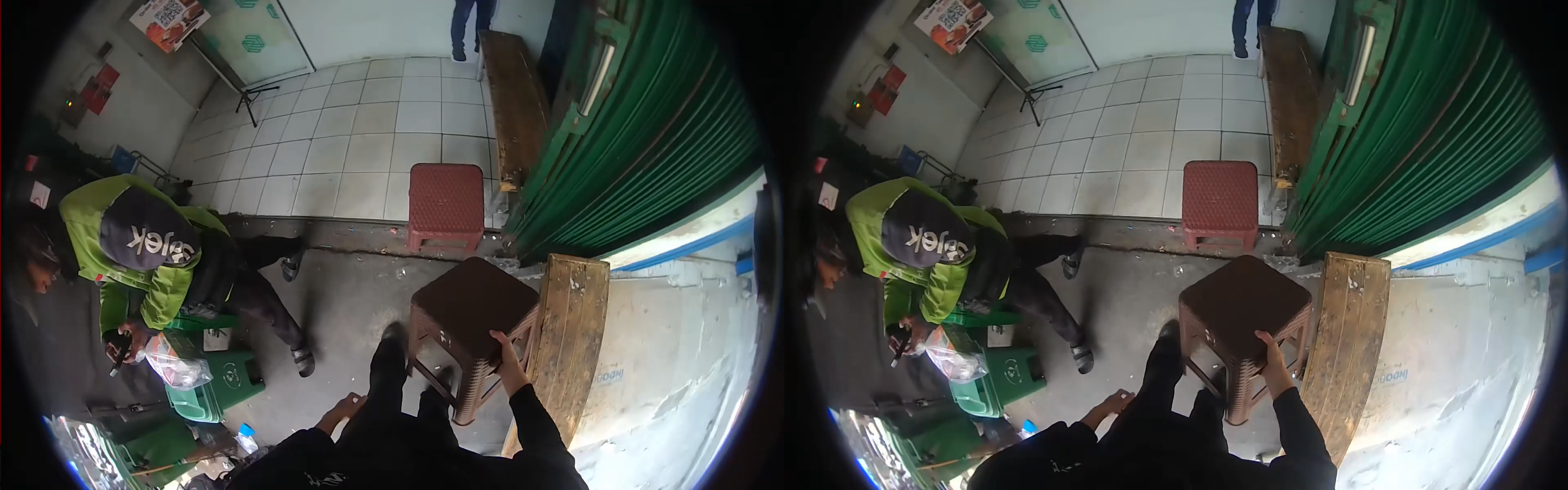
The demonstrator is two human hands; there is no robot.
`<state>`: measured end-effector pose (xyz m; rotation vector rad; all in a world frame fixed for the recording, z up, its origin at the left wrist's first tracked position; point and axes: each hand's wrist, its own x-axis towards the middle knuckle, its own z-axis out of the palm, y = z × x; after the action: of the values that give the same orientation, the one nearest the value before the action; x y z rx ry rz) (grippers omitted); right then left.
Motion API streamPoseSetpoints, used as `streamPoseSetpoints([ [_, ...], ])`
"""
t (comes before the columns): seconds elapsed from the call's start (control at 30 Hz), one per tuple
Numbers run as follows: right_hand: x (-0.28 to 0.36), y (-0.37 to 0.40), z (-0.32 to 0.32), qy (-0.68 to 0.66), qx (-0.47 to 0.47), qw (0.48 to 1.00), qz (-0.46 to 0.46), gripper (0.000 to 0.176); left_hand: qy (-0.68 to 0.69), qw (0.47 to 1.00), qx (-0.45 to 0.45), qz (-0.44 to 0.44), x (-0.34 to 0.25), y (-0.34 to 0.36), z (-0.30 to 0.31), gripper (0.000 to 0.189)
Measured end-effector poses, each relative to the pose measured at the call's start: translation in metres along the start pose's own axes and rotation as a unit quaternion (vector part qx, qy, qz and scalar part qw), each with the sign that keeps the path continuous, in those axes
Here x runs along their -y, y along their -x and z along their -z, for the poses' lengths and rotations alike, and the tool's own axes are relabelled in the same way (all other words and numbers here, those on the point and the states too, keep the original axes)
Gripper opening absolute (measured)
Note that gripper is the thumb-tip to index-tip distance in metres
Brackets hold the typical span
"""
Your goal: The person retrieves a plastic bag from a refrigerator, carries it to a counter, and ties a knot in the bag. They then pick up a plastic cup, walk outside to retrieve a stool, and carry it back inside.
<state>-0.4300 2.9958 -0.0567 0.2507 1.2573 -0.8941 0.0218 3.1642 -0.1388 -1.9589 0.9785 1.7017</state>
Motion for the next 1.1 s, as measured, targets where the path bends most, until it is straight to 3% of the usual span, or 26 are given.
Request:
streamPoseSetpoints([
  [0.03, 0.036, 0.008, -0.042, 0.044, 0.003, 0.999, -0.032, 0.042, 0.21, 0.975, 0.062, 0.039, 0.014, 0.008, 0.037, 0.034],
  [0.07, 0.073, 0.014, -0.086, 0.088, 0.008, 0.994, -0.063, 0.037, 0.244, 0.966, 0.054, 0.064, 0.006, 0.019, 0.055, 0.027],
  [0.1, 0.096, -0.006, -0.09, 0.107, 0.032, 0.985, -0.13, 0.033, 0.276, 0.957, 0.052, 0.067, 0.005, 0.018, 0.068, 0.028],
  [0.2, 0.162, -0.058, -0.126, 0.178, 0.026, 0.973, -0.141, 0.028, 0.452, 0.887, 0.0, 0.097, 0.002, -0.033, 0.045, 0.031],
  [0.23, 0.157, -0.088, -0.111, 0.165, -0.002, 0.978, -0.131, 0.03, 0.456, 0.883, -0.052, 0.101, 0.027, -0.08, 0.014, 0.031],
  [0.3, 0.171, -0.094, -0.151, 0.176, 0.032, 0.978, -0.103, 0.037, 0.444, 0.877, -0.133, 0.129, 0.029, -0.133, -0.005, 0.028],
  [0.37, 0.155, -0.104, -0.183, 0.197, 0.098, 0.967, -0.133, 0.034, 0.431, 0.88, -0.111, 0.164, 0.04, -0.2, 0.007, 0.021],
  [0.4, 0.149, -0.108, -0.214, 0.204, 0.132, 0.959, -0.149, 0.033, 0.427, 0.883, -0.091, 0.171, 0.038, -0.226, 0.031, 0.017],
  [0.5, 0.123, -0.111, -0.367, 0.273, 0.049, 0.961, 0.01, 0.026, 0.414, 0.895, -0.005, 0.166, 0.033, -0.296, 0.128, 0.008],
  [0.6, 0.127, -0.177, -0.434, 0.278, 0.061, 0.946, 0.155, 0.019, 0.423, 0.882, 0.161, 0.131, 0.021, -0.347, 0.251, 0.006],
  [0.63, 0.123, -0.183, -0.478, 0.242, 0.101, 0.952, 0.157, 0.017, 0.427, 0.875, 0.207, 0.093, 0.012, -0.365, 0.296, 0.009],
  [0.67, 0.119, -0.191, -0.517, 0.256, 0.118, 0.939, 0.198, 0.018, 0.559, 0.829, 0.03, 0.005, -0.008, -0.347, 0.338, 0.012],
  [0.7, 0.115, -0.202, -0.553, 0.267, 0.134, 0.924, 0.238, 0.02, 0.516, 0.848, 0.025, -0.118, -0.01, -0.38, 0.38, 0.014],
  [0.73, 0.115, -0.211, -0.586, 0.281, 0.149, 0.906, 0.278, 0.022, 0.246, 0.93, -0.192, -0.194, -0.022, -0.416, 0.419, 0.015],
  [0.77, 0.109, -0.224, -0.61, 0.231, 0.192, 0.913, 0.278, 0.025, 0.309, 0.896, -0.243, -0.209, -0.039, -0.436, 0.464, 0.019],
  [0.8, 0.108, -0.231, -0.646, 0.221, 0.214, 0.907, 0.287, 0.026, 0.486, 0.829, -0.246, -0.126, -0.096, -0.379, 0.551, 0.026],
  [0.83, 0.106, -0.24, -0.685, 0.208, 0.239, 0.901, 0.296, 0.028, 0.49, 0.779, -0.304, -0.245, -0.124, -0.355, 0.614, 0.028],
  [0.87, 0.103, -0.254, -0.724, 0.193, 0.265, 0.895, 0.305, 0.03, 0.529, 0.715, -0.291, -0.352, -0.151, -0.335, 0.678, 0.027],
  [0.93, 0.097, -0.293, -0.8, 0.234, 0.308, 0.881, 0.271, 0.036, 0.374, 0.727, -0.387, -0.427, -0.223, -0.194, 0.806, 0.033],
  [1.0, 0.098, -0.343, -0.873, 0.272, 0.318, 0.873, 0.252, 0.042, 0.183, 0.624, -0.563, -0.509, -0.267, -0.094, 0.893, 0.039],
  [1.03, 0.093, -0.37, -0.913, 0.287, 0.308, 0.872, 0.249, 0.044, 0.12, 0.574, -0.621, -0.52, -0.282, -0.055, 0.925, 0.042],
  [1.07, 0.079, -0.387, -0.955, 0.327, 0.363, 0.845, 0.218, 0.044, 0.08, 0.512, -0.666, -0.536, -0.285, -0.028, 0.943, 0.041],
  [1.1, 0.07, -0.413, -0.998, 0.346, 0.393, 0.831, 0.19, 0.043, 0.061, 0.423, -0.696, -0.577, -0.296, -0.011, 0.967, 0.039],
])
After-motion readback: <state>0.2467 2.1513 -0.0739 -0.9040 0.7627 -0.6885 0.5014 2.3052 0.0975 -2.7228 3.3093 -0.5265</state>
